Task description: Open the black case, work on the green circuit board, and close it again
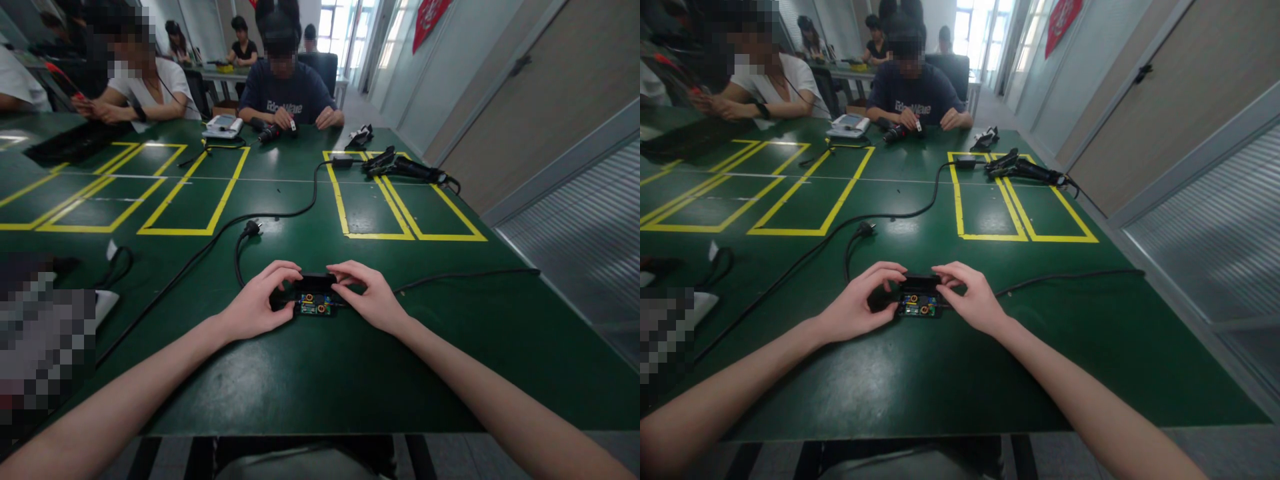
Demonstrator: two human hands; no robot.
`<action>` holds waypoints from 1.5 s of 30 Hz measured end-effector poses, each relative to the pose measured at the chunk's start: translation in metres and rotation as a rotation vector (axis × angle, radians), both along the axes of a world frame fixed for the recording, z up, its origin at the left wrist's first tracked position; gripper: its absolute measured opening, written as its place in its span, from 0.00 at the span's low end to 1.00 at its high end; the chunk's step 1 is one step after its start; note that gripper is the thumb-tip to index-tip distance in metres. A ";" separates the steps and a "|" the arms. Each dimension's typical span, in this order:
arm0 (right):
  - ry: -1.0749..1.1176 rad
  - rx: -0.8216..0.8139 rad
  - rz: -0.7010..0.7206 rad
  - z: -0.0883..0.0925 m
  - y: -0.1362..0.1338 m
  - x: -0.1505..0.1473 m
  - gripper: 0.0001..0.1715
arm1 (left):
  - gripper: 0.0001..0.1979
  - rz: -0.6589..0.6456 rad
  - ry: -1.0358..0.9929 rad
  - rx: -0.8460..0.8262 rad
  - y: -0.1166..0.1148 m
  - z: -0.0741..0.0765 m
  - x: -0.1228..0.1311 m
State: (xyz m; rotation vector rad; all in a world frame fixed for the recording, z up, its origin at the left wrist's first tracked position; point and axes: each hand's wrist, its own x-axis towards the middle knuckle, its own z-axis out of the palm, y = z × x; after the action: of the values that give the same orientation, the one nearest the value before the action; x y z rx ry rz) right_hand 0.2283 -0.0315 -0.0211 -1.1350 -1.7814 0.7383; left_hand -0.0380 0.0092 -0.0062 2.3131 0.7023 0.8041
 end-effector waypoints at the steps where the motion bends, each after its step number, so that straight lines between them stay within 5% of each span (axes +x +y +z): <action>1: -0.001 -0.004 0.001 0.000 0.000 0.000 0.15 | 0.18 0.004 -0.003 -0.003 0.000 0.000 0.000; 30: -0.018 0.169 0.158 0.009 -0.006 0.000 0.11 | 0.15 -0.047 -0.058 0.021 -0.002 0.003 0.002; 45: -0.205 0.175 0.339 0.008 -0.006 0.003 0.13 | 0.16 -0.146 0.025 0.051 -0.003 0.002 0.001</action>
State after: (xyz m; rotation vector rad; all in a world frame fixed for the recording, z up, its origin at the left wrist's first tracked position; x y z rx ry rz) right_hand 0.2316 -0.0373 -0.0126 -0.8253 -2.1992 0.6624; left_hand -0.0373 0.0060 -0.0037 2.3919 0.5223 0.7354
